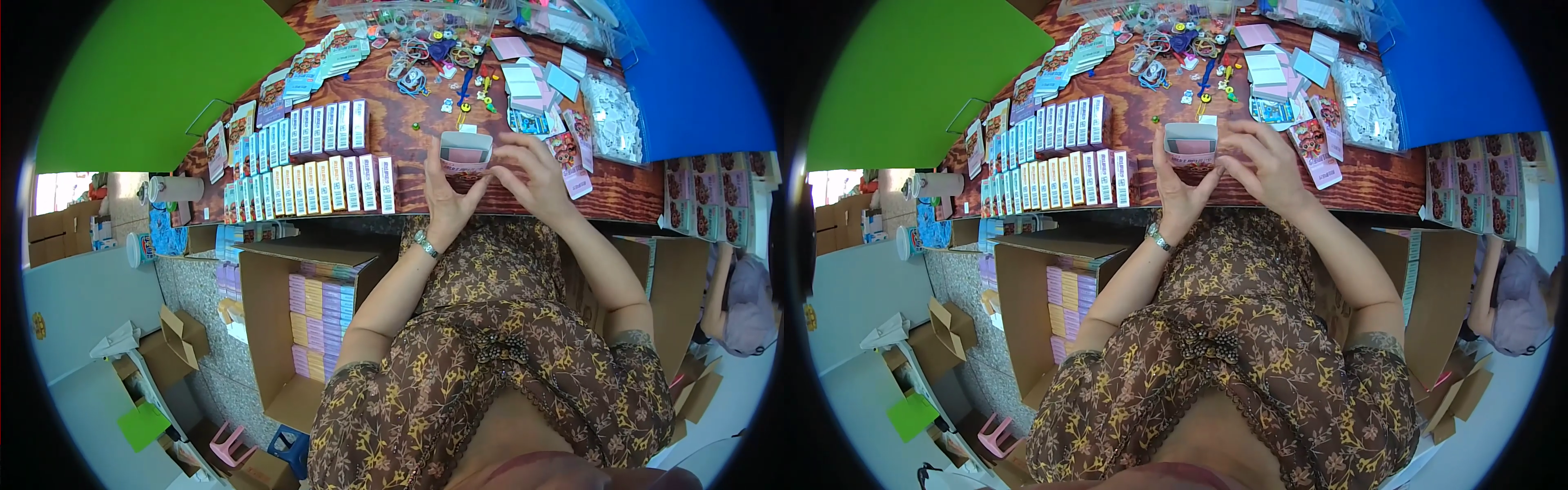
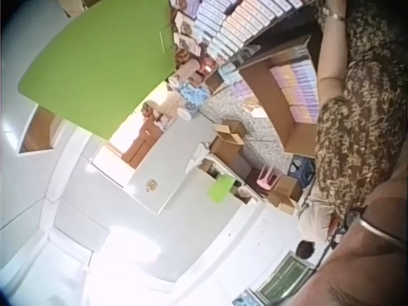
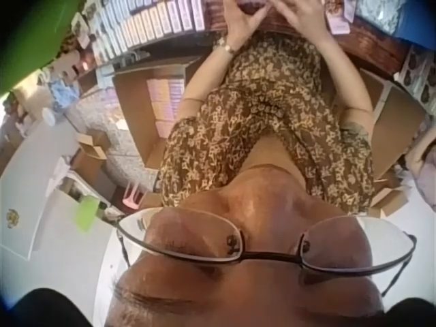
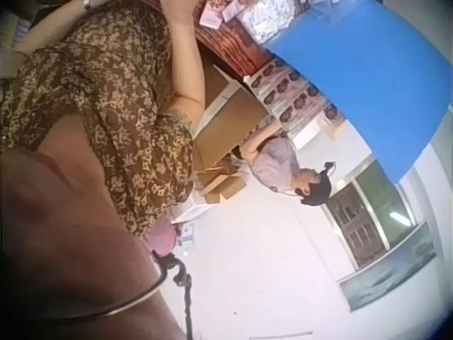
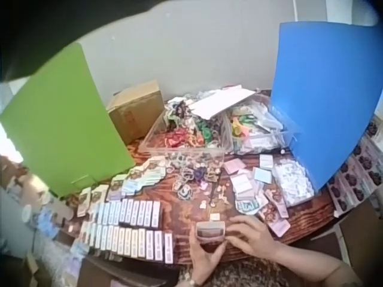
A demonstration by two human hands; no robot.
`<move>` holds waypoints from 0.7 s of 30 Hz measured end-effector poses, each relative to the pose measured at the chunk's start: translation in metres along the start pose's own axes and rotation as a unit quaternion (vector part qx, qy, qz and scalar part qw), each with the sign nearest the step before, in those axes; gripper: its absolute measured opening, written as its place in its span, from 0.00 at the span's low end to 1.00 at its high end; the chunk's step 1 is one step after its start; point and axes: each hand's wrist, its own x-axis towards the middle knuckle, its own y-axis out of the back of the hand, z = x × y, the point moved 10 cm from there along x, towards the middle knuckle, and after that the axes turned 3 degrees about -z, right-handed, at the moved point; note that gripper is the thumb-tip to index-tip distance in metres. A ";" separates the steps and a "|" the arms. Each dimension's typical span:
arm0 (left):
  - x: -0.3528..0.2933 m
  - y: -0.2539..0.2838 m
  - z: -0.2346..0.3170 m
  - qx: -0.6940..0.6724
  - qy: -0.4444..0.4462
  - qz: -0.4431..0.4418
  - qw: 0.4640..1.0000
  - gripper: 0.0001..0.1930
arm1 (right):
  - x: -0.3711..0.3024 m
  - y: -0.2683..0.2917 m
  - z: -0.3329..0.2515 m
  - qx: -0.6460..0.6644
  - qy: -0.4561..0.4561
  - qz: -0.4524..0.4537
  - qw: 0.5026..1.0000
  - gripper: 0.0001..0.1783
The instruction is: Sort small components and pack them into individual boxes and bags at a factory workbench.
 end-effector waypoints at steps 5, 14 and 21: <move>0.000 0.000 0.004 0.012 -0.027 0.005 1.000 0.55 | -0.013 -0.013 0.028 0.133 -0.070 0.012 0.989 0.16; -0.014 -0.014 -0.010 -0.029 -0.012 -0.033 0.999 0.54 | -0.029 -0.014 0.021 0.052 0.030 0.051 0.997 0.22; -0.012 -0.021 -0.002 -0.033 -0.030 -0.116 0.992 0.46 | -0.029 -0.019 0.045 0.129 -0.051 0.011 0.990 0.17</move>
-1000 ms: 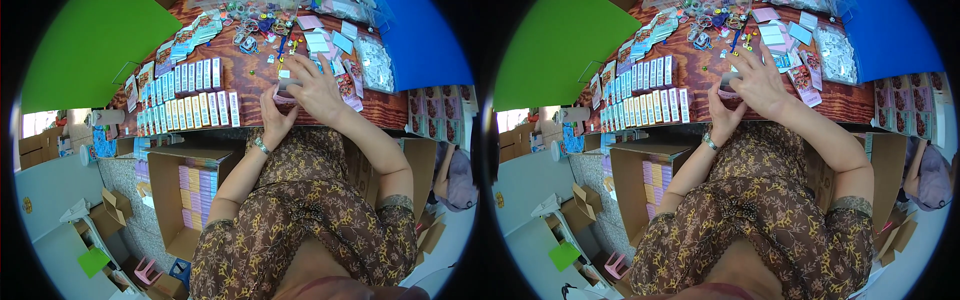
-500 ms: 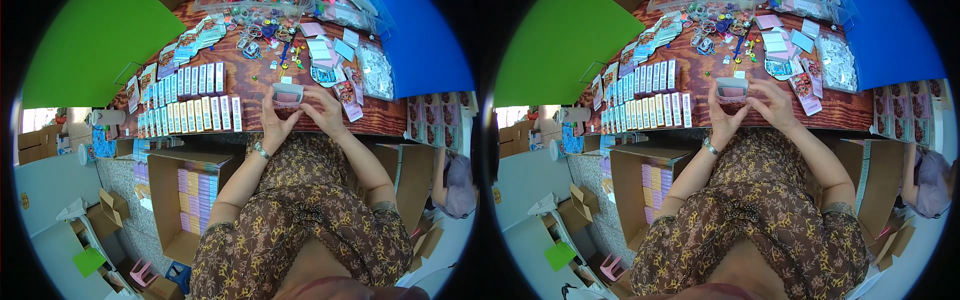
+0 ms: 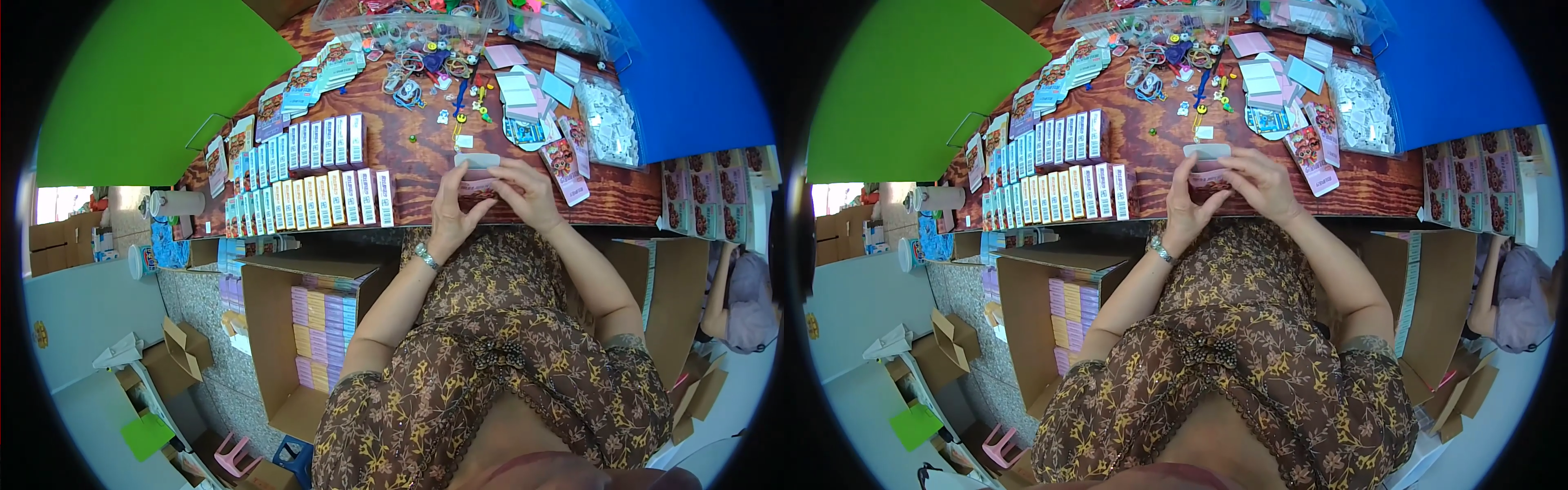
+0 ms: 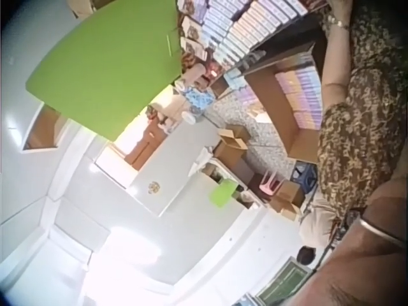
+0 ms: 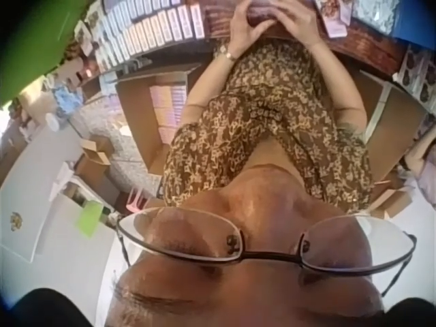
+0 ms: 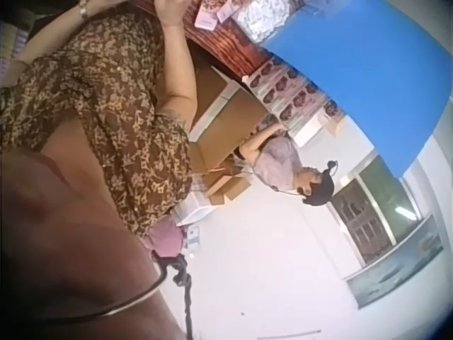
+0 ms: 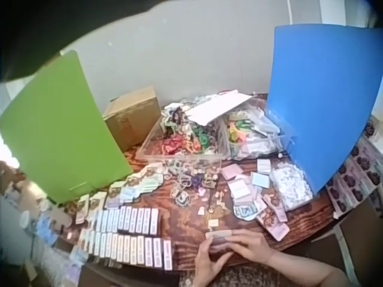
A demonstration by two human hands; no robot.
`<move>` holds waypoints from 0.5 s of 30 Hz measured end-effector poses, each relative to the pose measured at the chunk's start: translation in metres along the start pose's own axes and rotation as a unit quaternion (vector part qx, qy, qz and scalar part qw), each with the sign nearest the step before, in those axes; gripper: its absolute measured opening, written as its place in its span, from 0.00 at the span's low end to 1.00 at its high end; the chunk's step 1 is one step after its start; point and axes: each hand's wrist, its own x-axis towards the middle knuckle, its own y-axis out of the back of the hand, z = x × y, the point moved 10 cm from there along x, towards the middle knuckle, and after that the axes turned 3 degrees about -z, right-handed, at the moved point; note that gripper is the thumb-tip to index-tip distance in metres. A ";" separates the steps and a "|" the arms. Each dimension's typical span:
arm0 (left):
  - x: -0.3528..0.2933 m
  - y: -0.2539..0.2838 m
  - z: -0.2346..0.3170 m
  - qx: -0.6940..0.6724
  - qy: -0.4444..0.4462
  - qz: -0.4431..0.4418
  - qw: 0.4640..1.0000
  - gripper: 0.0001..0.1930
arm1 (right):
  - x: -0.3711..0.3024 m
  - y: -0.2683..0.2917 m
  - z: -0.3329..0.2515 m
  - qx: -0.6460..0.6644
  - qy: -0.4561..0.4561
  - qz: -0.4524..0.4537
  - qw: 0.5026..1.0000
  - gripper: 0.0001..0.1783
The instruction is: Sort small components and pack them into individual boxes and bags at a factory workbench.
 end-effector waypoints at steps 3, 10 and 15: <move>0.007 0.010 0.011 -0.008 -0.038 -0.014 0.999 0.33 | 0.001 0.010 0.006 0.005 -0.018 -0.014 1.000 0.15; 0.011 0.008 0.015 -0.049 -0.017 -0.065 0.997 0.16 | 0.005 0.025 -0.001 -0.017 0.016 -0.099 0.995 0.11; 0.019 0.002 0.024 -0.037 -0.067 -0.057 0.995 0.17 | 0.013 0.026 -0.002 -0.066 -0.058 -0.172 0.981 0.10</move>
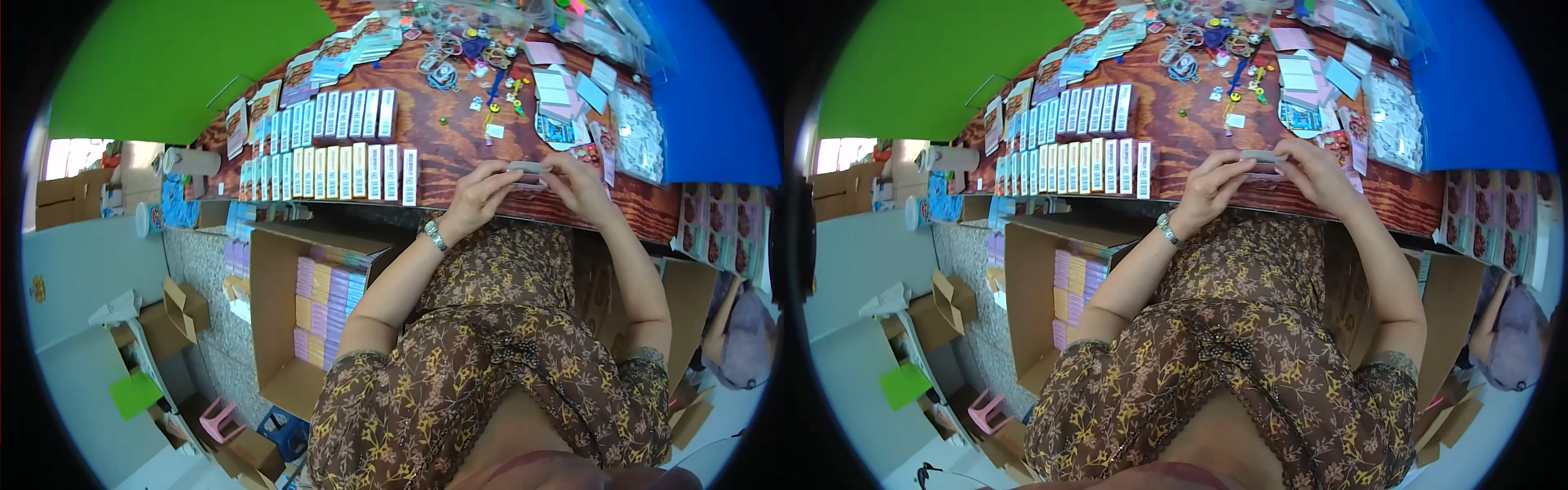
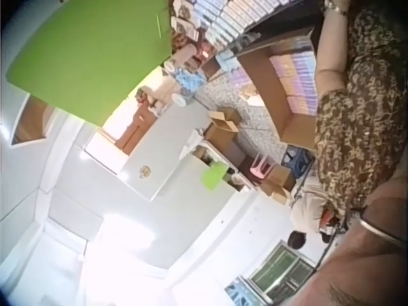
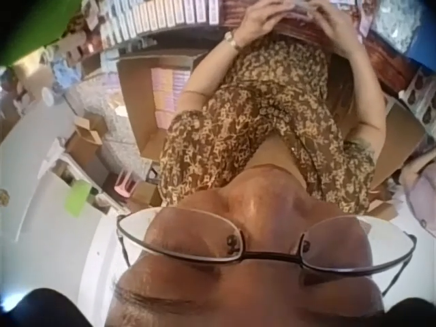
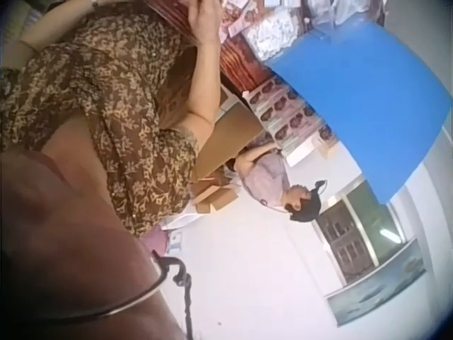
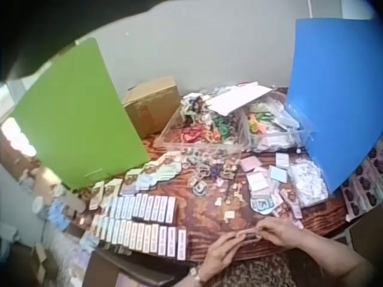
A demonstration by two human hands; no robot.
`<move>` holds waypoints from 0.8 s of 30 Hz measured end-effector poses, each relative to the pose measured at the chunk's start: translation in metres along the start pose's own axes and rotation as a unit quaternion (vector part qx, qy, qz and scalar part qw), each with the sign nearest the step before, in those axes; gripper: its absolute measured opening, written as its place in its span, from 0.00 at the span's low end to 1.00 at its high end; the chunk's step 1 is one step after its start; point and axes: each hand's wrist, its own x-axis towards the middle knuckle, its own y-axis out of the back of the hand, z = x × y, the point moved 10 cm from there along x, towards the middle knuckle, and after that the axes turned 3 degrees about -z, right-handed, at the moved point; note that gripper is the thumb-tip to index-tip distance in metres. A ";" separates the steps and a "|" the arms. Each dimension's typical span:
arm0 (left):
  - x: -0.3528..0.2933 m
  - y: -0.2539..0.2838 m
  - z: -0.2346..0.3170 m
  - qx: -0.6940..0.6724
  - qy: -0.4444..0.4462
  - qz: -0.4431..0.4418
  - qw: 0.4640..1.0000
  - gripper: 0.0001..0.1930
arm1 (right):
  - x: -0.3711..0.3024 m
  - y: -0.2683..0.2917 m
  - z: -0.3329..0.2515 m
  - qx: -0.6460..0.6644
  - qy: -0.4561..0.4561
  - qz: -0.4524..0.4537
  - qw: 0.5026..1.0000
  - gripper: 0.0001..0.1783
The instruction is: Sort small components and pack them into individual boxes and bags at a factory workbench.
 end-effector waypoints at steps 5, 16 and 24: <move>-0.006 0.006 -0.011 -0.031 0.045 0.013 0.998 0.18 | 0.016 0.004 -0.012 -0.036 0.029 0.022 0.999 0.12; -0.003 0.004 0.001 0.015 0.004 0.003 1.000 0.12 | 0.013 -0.002 -0.019 -0.071 0.101 0.022 0.992 0.11; -0.006 0.006 -0.004 -0.007 0.029 0.036 0.999 0.12 | 0.006 -0.004 -0.046 -0.113 0.174 -0.021 0.978 0.10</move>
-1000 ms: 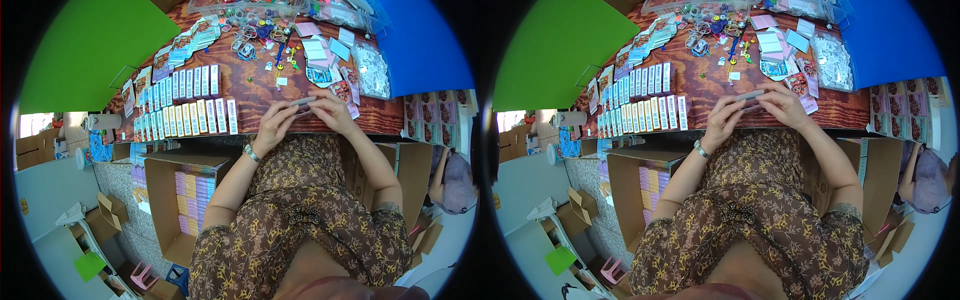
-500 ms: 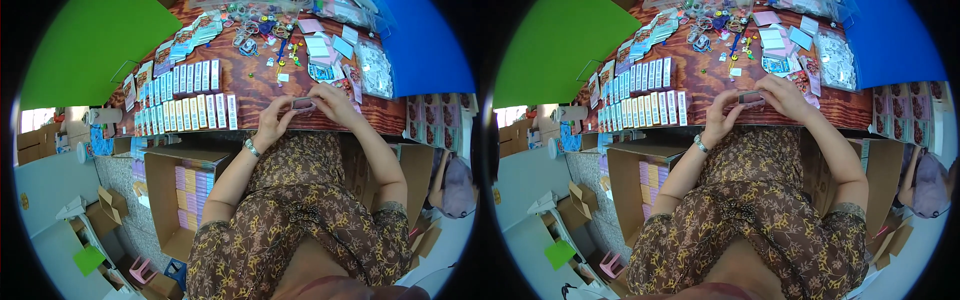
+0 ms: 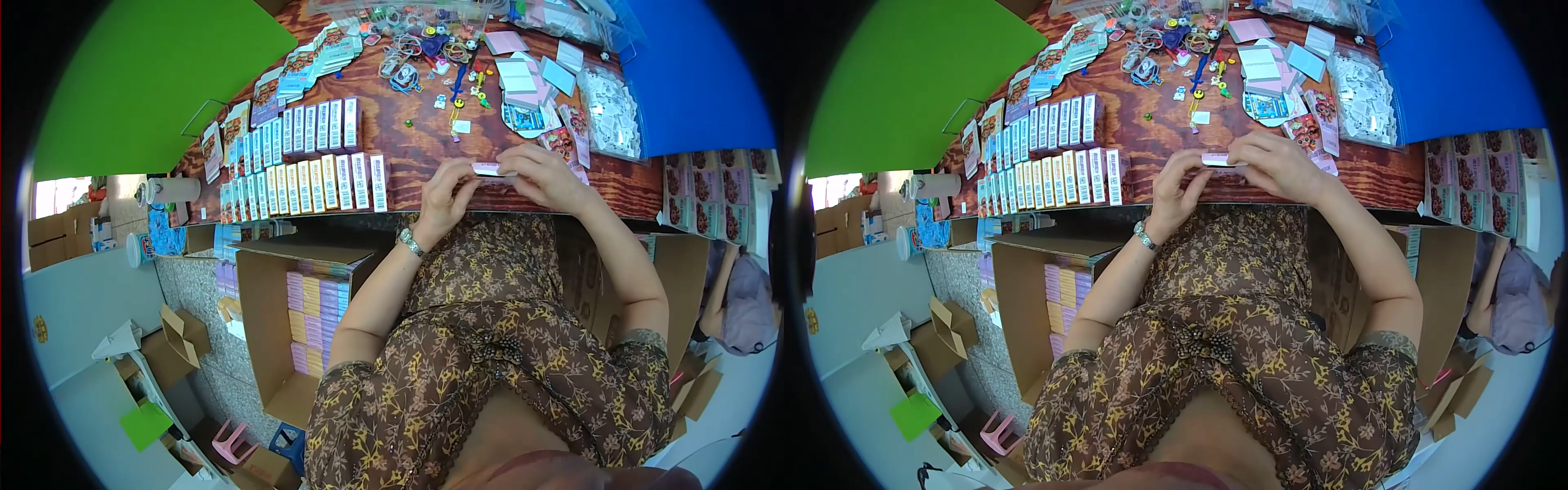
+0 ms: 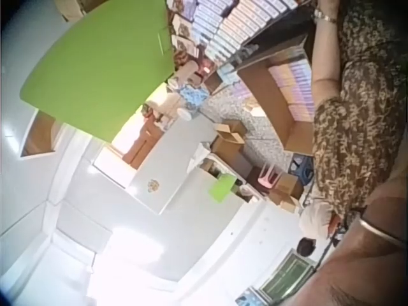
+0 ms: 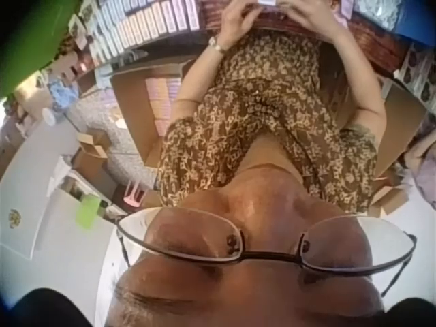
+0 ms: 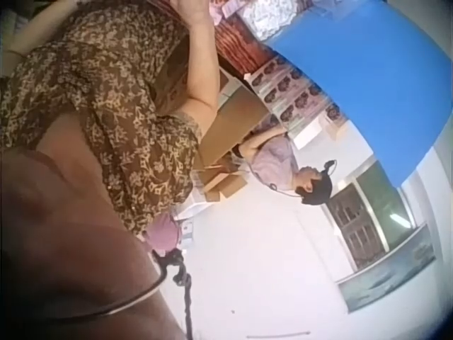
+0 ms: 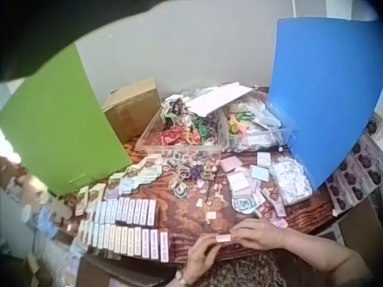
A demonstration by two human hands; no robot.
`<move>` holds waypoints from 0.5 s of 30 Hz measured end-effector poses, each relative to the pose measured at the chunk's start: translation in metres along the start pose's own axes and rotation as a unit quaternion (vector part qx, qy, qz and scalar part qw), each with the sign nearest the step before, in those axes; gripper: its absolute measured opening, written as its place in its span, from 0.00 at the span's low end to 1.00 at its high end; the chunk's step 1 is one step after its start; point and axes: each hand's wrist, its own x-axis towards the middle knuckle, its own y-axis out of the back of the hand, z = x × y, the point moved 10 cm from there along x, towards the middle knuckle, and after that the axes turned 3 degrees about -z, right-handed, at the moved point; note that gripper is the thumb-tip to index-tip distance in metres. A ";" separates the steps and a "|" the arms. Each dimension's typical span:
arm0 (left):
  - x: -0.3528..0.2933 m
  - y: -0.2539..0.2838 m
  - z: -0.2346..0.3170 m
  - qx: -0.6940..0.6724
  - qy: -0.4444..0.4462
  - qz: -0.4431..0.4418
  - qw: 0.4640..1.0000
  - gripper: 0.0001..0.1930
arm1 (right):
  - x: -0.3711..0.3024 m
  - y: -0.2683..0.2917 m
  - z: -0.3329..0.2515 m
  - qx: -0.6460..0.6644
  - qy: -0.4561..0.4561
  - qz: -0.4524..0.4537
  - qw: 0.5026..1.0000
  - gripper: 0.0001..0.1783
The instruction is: Sort small components and pack them into individual boxes and bags at a factory workbench.
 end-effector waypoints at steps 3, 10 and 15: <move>-0.001 0.001 -0.001 -0.004 -0.001 0.005 1.000 0.13 | 0.000 0.002 0.001 0.049 -0.016 0.007 0.999 0.09; -0.005 -0.004 -0.010 -0.032 0.019 0.011 0.999 0.14 | -0.002 -0.005 0.005 -0.035 -0.060 0.017 0.997 0.11; -0.011 -0.011 -0.020 -0.084 0.078 -0.006 0.993 0.13 | -0.005 -0.011 -0.011 -0.159 -0.036 0.029 0.986 0.14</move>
